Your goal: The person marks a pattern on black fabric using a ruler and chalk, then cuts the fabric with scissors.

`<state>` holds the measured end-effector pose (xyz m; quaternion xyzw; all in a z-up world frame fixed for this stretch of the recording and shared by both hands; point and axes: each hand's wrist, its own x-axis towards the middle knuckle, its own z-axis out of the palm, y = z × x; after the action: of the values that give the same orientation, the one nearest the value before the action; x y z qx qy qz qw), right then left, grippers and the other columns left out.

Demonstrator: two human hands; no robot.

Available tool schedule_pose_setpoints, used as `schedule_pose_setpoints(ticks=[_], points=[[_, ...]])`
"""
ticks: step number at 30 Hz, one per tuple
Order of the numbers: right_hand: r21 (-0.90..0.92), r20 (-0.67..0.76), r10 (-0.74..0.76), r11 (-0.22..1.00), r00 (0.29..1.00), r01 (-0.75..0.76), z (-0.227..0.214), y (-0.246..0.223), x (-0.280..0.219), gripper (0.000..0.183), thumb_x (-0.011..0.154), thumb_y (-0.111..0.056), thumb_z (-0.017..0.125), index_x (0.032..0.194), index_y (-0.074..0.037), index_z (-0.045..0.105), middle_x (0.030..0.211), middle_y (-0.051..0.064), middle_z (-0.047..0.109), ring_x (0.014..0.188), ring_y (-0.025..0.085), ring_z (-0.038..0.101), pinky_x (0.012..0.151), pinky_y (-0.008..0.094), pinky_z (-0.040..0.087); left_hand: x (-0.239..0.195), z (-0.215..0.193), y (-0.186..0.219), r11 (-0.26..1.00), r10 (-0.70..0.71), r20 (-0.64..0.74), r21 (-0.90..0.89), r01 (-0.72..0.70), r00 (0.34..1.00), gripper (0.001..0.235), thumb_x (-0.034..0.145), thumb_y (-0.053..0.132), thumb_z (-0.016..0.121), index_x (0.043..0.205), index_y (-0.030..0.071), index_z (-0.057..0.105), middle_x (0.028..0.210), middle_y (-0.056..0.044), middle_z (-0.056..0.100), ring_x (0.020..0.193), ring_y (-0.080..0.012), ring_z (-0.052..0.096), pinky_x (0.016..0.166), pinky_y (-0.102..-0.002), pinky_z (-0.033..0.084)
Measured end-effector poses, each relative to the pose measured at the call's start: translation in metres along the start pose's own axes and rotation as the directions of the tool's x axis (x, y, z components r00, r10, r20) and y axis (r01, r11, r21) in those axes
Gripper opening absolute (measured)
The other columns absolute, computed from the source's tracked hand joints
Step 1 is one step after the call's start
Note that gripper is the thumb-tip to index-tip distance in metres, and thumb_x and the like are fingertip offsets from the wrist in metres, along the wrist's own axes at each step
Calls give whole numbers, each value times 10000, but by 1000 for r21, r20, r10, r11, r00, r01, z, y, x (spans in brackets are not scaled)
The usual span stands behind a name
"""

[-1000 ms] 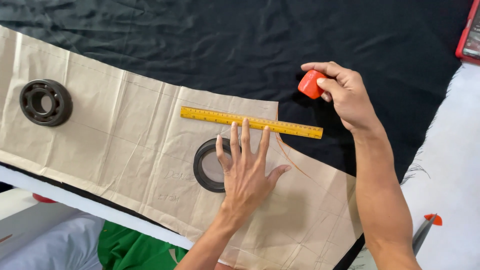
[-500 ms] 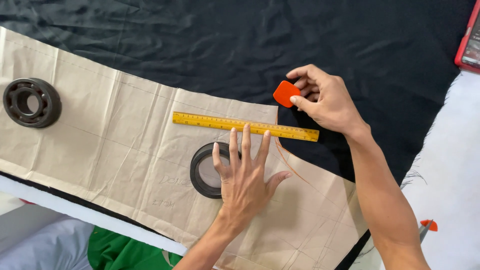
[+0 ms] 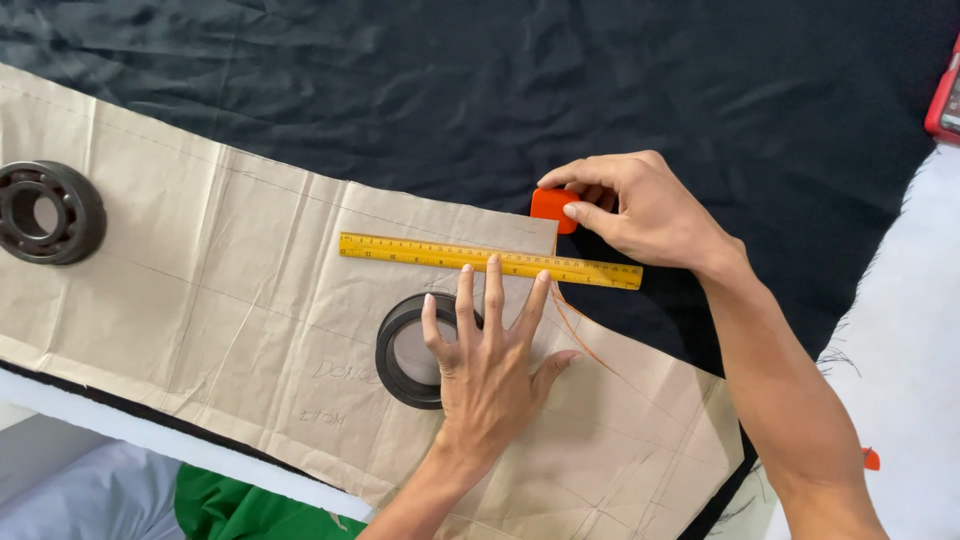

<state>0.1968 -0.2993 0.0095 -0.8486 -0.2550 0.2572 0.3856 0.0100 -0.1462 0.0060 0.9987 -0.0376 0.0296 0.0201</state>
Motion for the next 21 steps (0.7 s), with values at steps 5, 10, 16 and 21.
schedule_pose_setpoints(ticks=[5,10,16,21], points=[[-30,85,-25,999,996,28,-5,-7,-1,325,904,-35,661,1210,-102,751,1013,36,799,844,132,723,711,274,544,-1,3,0,1000,-2,21,-1,2,1000,733,947,773,365,1526,334,468,1570,-174,435,1394,-389,451,1095,-615,235],[-60,124,-65,995,990,73,-4,-3,-3,340,904,-29,641,1215,-109,752,1017,30,777,797,156,688,683,297,514,0,3,0,1000,-16,12,-19,17,1000,721,950,772,360,1514,337,474,1565,-167,442,1384,-389,461,1085,-613,247],[-46,150,-45,998,988,53,-4,-4,-6,342,891,-22,647,1206,-101,754,1038,33,787,810,144,714,697,281,542,0,2,0,1000,-17,13,-22,17,1000,698,965,749,344,1505,333,494,1560,-173,445,1384,-394,460,1081,-609,250],[-74,180,-65,994,982,79,-7,-6,-6,314,917,-47,644,1200,-109,764,975,21,765,790,153,697,677,292,529,0,2,0,1000,-11,19,-6,12,1000,710,954,757,388,1514,332,487,1565,-174,438,1390,-394,452,1081,-610,261]])
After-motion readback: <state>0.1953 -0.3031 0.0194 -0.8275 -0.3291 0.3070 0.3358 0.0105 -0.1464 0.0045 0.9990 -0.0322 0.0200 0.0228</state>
